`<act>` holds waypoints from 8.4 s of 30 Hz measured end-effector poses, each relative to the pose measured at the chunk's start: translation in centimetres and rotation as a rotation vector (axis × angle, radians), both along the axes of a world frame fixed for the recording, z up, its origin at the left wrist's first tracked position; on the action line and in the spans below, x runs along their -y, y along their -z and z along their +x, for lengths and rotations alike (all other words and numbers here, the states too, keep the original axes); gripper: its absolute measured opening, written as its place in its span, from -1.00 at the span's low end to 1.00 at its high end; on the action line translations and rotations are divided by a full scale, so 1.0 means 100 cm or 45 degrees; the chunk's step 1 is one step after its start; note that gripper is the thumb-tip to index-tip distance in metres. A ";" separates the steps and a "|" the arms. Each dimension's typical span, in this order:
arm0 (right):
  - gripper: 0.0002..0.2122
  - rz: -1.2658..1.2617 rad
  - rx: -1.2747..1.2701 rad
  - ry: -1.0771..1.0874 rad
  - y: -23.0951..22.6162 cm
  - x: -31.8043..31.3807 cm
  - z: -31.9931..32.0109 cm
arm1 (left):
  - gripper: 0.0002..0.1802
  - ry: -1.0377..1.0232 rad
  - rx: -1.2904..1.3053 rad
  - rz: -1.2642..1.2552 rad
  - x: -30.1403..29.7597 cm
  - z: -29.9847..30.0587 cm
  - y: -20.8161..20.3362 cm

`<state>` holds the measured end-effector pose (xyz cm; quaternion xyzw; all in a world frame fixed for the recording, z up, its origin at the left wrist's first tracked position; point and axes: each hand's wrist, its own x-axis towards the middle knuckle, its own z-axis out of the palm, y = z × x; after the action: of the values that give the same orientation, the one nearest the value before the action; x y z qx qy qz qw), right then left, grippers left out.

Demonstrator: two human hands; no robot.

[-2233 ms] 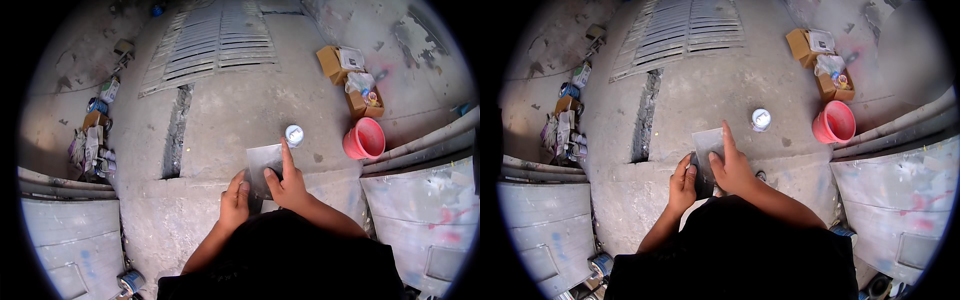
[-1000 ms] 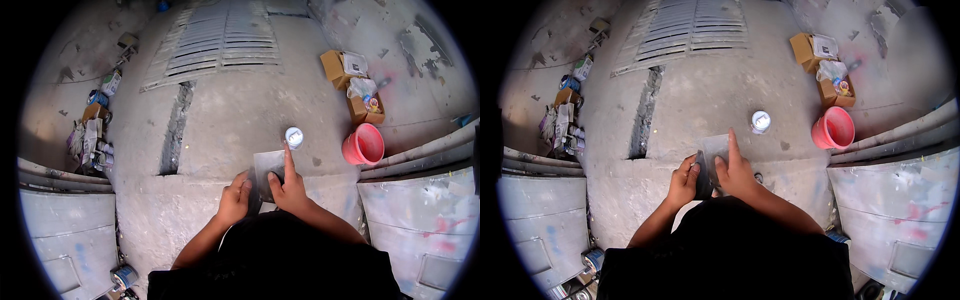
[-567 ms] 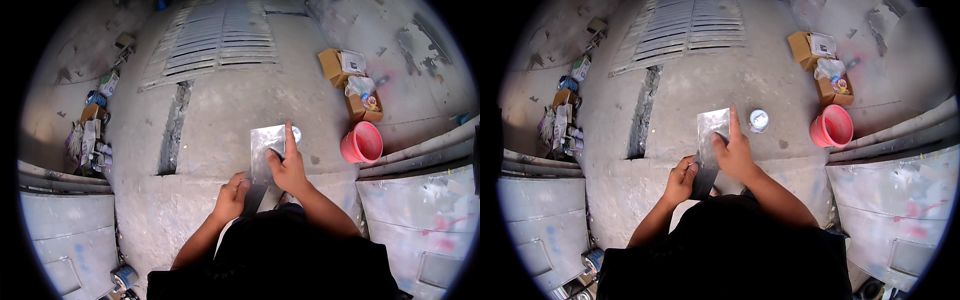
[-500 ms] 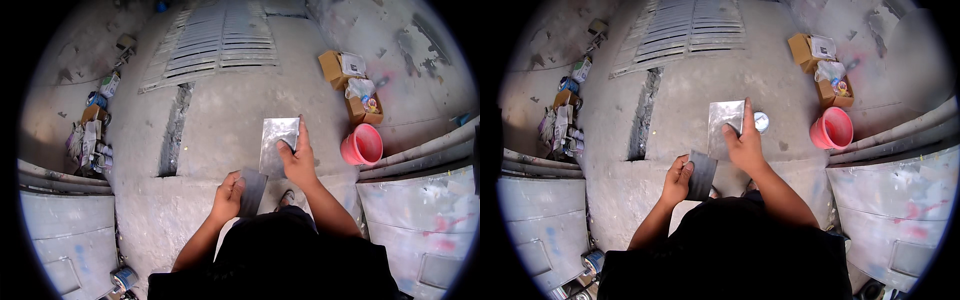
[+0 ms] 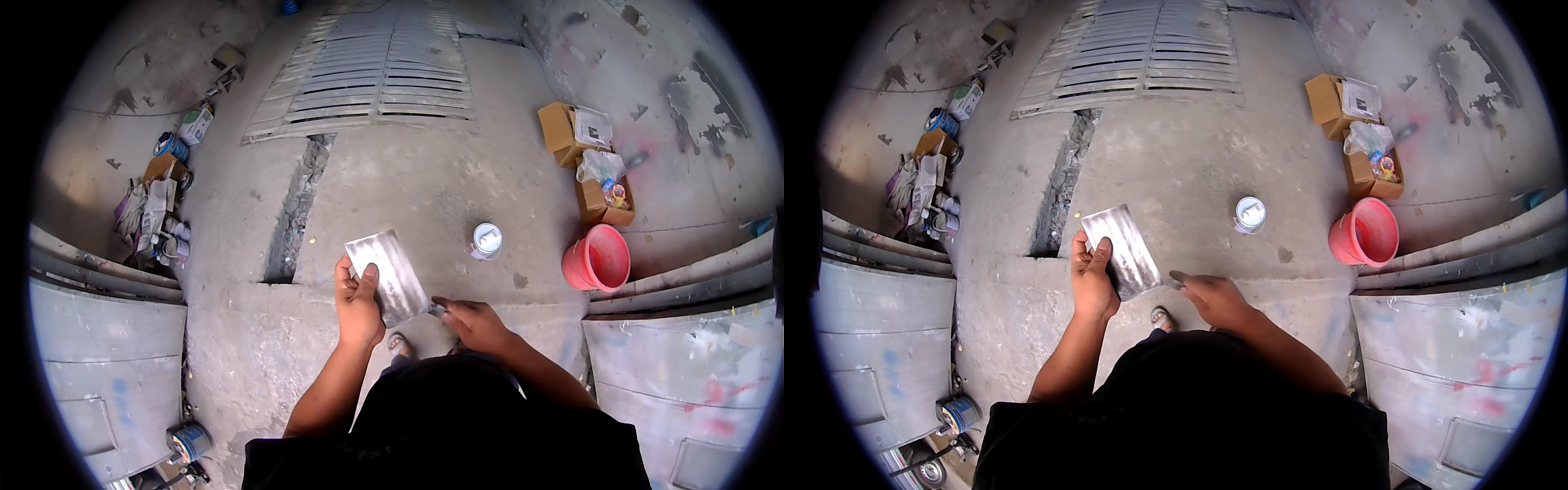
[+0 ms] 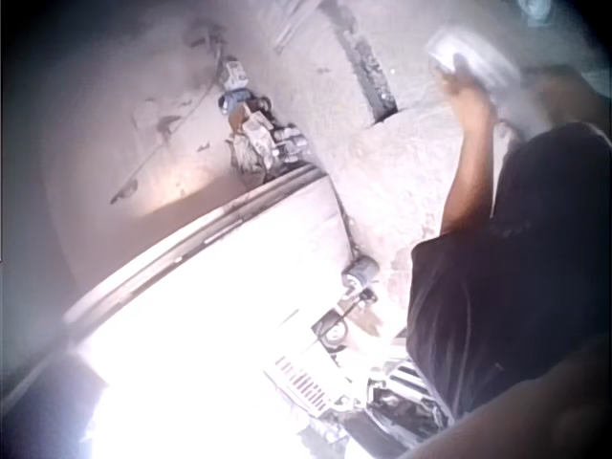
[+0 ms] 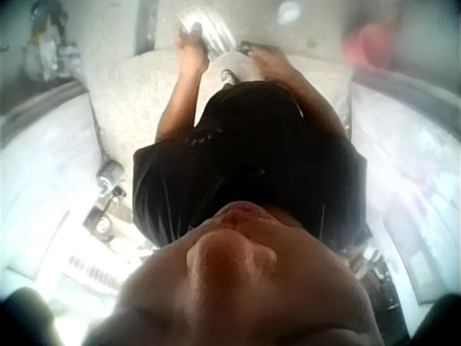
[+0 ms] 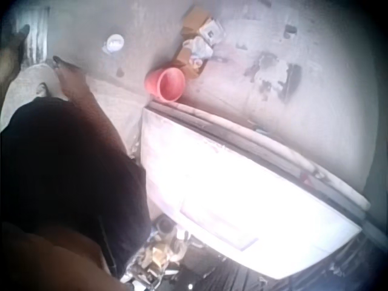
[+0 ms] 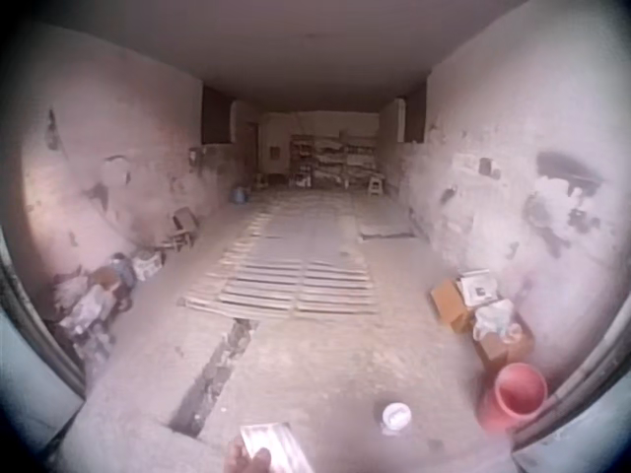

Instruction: The person sands the front bumper and fender of a silver car using a sanding block and sandpaper. They switch between different grits of sandpaper and inspect the surface by hand. The person also handles a container of filler material and a small tube of liquid.

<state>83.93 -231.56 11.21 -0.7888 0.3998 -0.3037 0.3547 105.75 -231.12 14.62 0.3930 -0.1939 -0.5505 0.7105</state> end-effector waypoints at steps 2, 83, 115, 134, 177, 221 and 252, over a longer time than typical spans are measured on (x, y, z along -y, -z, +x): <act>-0.71 0.149 0.028 0.351 0.000 0.011 -0.003 | -0.68 0.105 -0.046 0.049 0.002 0.000 -0.011; -0.70 0.306 -0.131 0.349 -0.049 0.044 0.005 | -0.73 0.715 0.778 0.132 -0.009 -0.012 0.036; -0.74 0.501 0.235 0.550 -0.025 0.039 0.020 | -0.77 0.552 0.314 0.172 0.008 -0.018 0.028; -0.73 0.448 0.698 0.358 -0.055 0.022 0.016 | -0.45 0.420 0.001 -0.082 0.011 -0.014 -0.005; -0.71 0.045 0.155 0.374 -0.079 0.036 0.026 | -0.27 0.736 0.191 -0.144 0.010 -0.024 -0.017; -0.71 -0.530 -0.131 0.128 -0.070 0.017 0.053 | 0.02 0.666 0.252 -0.049 0.011 -0.028 -0.013; -0.69 0.052 0.018 0.169 -0.080 0.025 0.043 | 0.00 0.574 0.147 -0.125 0.017 -0.018 -0.013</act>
<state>88.21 -234.04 19.22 -0.7510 0.4549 -0.3239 0.3524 103.93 -232.79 15.95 0.3356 -0.3438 -0.6618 0.5755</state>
